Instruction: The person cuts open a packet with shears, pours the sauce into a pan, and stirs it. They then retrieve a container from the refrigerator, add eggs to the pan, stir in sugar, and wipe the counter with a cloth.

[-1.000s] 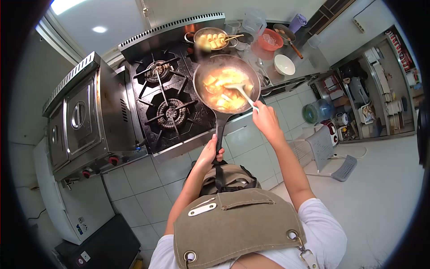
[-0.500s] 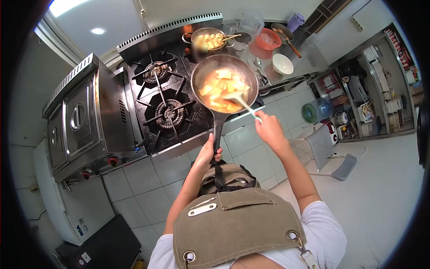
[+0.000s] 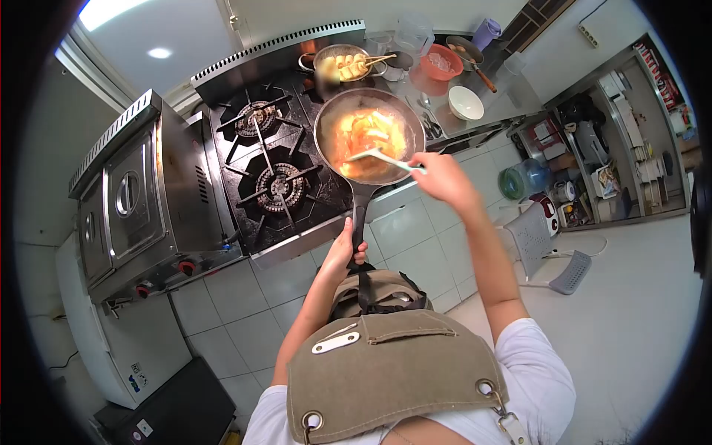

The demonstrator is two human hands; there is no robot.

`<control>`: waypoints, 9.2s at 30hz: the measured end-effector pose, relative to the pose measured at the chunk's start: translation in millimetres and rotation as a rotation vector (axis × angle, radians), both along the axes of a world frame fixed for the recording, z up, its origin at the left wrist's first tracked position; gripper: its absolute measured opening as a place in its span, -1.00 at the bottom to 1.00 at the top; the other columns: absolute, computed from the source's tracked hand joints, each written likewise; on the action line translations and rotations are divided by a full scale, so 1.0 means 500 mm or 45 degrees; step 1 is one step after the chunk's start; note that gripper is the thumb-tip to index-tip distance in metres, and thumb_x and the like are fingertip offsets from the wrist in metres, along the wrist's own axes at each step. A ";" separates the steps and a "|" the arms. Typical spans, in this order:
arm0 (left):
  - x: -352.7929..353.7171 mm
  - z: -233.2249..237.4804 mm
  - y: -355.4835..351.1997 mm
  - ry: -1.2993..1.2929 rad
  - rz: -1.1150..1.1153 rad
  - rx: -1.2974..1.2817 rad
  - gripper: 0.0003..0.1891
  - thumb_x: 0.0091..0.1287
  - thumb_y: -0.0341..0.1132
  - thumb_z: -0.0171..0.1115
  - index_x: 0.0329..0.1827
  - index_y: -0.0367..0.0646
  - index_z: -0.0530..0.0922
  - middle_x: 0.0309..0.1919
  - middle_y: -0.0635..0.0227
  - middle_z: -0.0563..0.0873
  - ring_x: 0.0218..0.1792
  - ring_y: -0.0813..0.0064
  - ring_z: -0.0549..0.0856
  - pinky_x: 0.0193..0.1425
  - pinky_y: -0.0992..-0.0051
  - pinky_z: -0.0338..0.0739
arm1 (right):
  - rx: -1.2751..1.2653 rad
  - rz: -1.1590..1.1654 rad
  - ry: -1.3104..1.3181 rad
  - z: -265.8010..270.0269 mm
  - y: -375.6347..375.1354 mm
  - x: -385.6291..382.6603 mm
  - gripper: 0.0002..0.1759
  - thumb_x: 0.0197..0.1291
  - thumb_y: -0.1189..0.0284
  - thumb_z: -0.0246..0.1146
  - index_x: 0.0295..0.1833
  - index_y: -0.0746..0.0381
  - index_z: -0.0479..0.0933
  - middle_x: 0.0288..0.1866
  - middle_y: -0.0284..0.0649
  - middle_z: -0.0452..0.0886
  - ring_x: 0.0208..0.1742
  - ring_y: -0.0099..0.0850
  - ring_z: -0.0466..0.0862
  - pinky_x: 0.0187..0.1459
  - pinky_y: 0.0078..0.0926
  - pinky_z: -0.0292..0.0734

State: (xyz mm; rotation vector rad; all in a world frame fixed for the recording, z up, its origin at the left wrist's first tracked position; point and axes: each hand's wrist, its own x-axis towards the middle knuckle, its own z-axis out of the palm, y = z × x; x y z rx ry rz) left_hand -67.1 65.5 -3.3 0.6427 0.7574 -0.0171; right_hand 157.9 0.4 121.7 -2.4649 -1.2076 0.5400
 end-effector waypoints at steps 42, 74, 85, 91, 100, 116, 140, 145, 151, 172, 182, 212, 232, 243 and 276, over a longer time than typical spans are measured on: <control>0.007 -0.008 -0.016 -0.019 0.028 0.019 -0.47 0.36 0.27 -0.20 -0.07 -0.06 0.32 -0.61 0.51 0.37 -0.67 0.72 0.26 -0.61 0.69 0.16 | -0.090 -0.089 -0.082 -0.041 -0.018 -0.107 -0.78 0.19 0.39 0.08 -0.06 0.19 0.43 -0.38 0.12 0.60 -0.25 0.11 0.59 -0.19 0.01 0.46; 0.011 -0.013 -0.022 -0.025 0.056 0.045 -0.53 0.39 0.21 -0.18 -0.20 -0.08 0.26 -0.63 0.50 0.34 -0.68 0.73 0.25 -0.63 0.67 0.13 | 0.137 -0.272 -0.206 -0.142 0.102 -0.048 -0.77 0.22 0.40 0.06 -0.05 0.24 0.39 -0.39 0.14 0.61 -0.25 0.12 0.61 -0.18 0.02 0.48; 0.011 -0.013 -0.020 -0.021 0.050 0.027 -0.49 0.38 0.23 -0.20 -0.13 -0.10 0.29 -0.62 0.49 0.35 -0.67 0.72 0.25 -0.62 0.68 0.14 | -0.144 -0.127 -0.099 0.019 -0.036 -0.092 -0.79 0.18 0.38 0.12 -0.08 0.20 0.46 -0.35 0.09 0.62 -0.24 0.05 0.61 -0.17 -0.04 0.47; 0.009 -0.019 -0.023 -0.010 0.046 0.052 -0.48 0.38 0.24 -0.20 -0.13 -0.11 0.30 -0.62 0.50 0.35 -0.67 0.72 0.26 -0.62 0.68 0.15 | 0.113 -0.239 -0.206 -0.006 0.025 -0.030 -0.78 0.22 0.39 0.09 -0.06 0.23 0.42 -0.34 0.05 0.63 -0.21 0.02 0.62 -0.14 -0.09 0.47; 0.015 -0.018 -0.029 -0.028 0.056 0.050 -0.46 0.37 0.23 -0.17 -0.07 -0.14 0.28 -0.62 0.49 0.35 -0.67 0.72 0.25 -0.61 0.68 0.14 | 0.199 -0.302 -0.246 -0.160 0.107 -0.067 -0.80 0.23 0.41 0.03 -0.06 0.21 0.42 -0.41 0.16 0.59 -0.29 0.11 0.61 -0.23 0.05 0.48; 0.017 -0.007 -0.028 -0.004 0.082 0.000 -0.47 0.38 0.23 -0.20 -0.14 -0.13 0.27 -0.61 0.46 0.36 -0.67 0.69 0.27 -0.61 0.66 0.16 | -0.147 -0.175 -0.134 -0.017 -0.113 -0.148 -0.80 0.21 0.38 0.09 -0.07 0.18 0.44 -0.47 0.07 0.59 -0.33 0.10 0.60 -0.26 0.01 0.48; 0.010 -0.003 -0.023 -0.030 0.065 0.060 -0.48 0.38 0.23 -0.20 -0.16 -0.11 0.28 -0.61 0.49 0.35 -0.67 0.72 0.26 -0.62 0.68 0.15 | 0.012 -0.178 -0.193 -0.116 0.066 -0.009 -0.77 0.18 0.41 0.07 -0.07 0.23 0.43 -0.34 0.17 0.60 -0.21 0.14 0.60 -0.14 0.02 0.48; 0.012 -0.005 -0.024 0.003 0.058 0.041 -0.52 0.41 0.19 -0.23 -0.01 -0.03 0.34 -0.62 0.49 0.36 -0.66 0.70 0.25 -0.60 0.68 0.15 | 0.116 -0.182 -0.197 -0.134 0.103 -0.015 -0.77 0.19 0.40 0.04 -0.06 0.23 0.41 -0.32 0.18 0.60 -0.21 0.17 0.60 -0.14 0.06 0.47; 0.015 0.001 -0.023 0.025 0.086 0.004 -0.53 0.41 0.20 -0.23 -0.12 -0.05 0.31 -0.63 0.49 0.34 -0.67 0.70 0.24 -0.61 0.67 0.12 | 0.137 -0.200 -0.076 -0.163 0.073 -0.098 -0.76 0.23 0.40 0.02 -0.01 0.24 0.37 -0.36 0.20 0.59 -0.24 0.24 0.57 -0.18 0.11 0.46; 0.012 -0.024 -0.026 0.010 0.084 -0.003 -0.52 0.39 0.23 -0.22 -0.16 -0.05 0.29 -0.64 0.50 0.35 -0.69 0.71 0.25 -0.64 0.66 0.12 | 0.231 -0.238 -0.235 -0.110 0.098 0.032 -0.76 0.21 0.37 0.07 -0.08 0.24 0.47 -0.33 0.13 0.61 -0.19 0.06 0.61 -0.13 -0.04 0.47; 0.016 -0.020 -0.019 -0.008 0.021 -0.036 -0.51 0.38 0.24 -0.23 -0.23 -0.05 0.27 -0.64 0.48 0.35 -0.70 0.70 0.25 -0.65 0.67 0.13 | 0.117 -0.141 -0.092 -0.124 0.024 -0.069 -0.79 0.20 0.40 0.06 -0.11 0.26 0.45 -0.39 0.18 0.59 -0.25 0.14 0.60 -0.19 0.04 0.48; 0.012 -0.008 -0.018 -0.001 0.047 0.027 -0.49 0.41 0.22 -0.29 -0.21 -0.10 0.29 -0.63 0.50 0.34 -0.69 0.70 0.25 -0.63 0.66 0.15 | 0.111 -0.210 -0.227 -0.141 0.075 -0.030 -0.81 0.21 0.39 0.07 -0.14 0.26 0.45 -0.38 0.13 0.61 -0.25 0.09 0.62 -0.20 -0.01 0.50; 0.009 -0.016 -0.010 0.033 0.021 -0.042 -0.51 0.39 0.24 -0.26 -0.26 -0.04 0.26 -0.64 0.51 0.35 -0.70 0.72 0.26 -0.64 0.66 0.16 | -0.105 -0.077 -0.105 -0.030 -0.036 -0.099 -0.77 0.18 0.37 0.12 -0.06 0.19 0.48 -0.34 0.07 0.62 -0.22 0.07 0.61 -0.17 -0.02 0.49; 0.008 -0.008 -0.014 0.031 0.050 -0.031 -0.51 0.39 0.24 -0.26 -0.19 -0.04 0.29 -0.65 0.52 0.34 -0.70 0.73 0.24 -0.63 0.67 0.14 | -0.430 -0.179 -0.072 0.156 -0.084 -0.041 -0.76 0.12 0.35 0.18 -0.11 0.17 0.58 -0.27 -0.01 0.64 -0.17 -0.07 0.62 -0.10 -0.21 0.49; 0.011 -0.012 -0.019 0.040 0.035 -0.002 -0.49 0.37 0.27 -0.25 -0.10 -0.02 0.32 -0.64 0.50 0.35 -0.68 0.70 0.26 -0.63 0.65 0.13 | -0.227 0.010 -0.146 0.082 -0.055 -0.016 -0.79 0.10 0.34 0.18 -0.16 0.10 0.62 -0.34 -0.08 0.65 -0.22 -0.10 0.65 -0.16 -0.19 0.51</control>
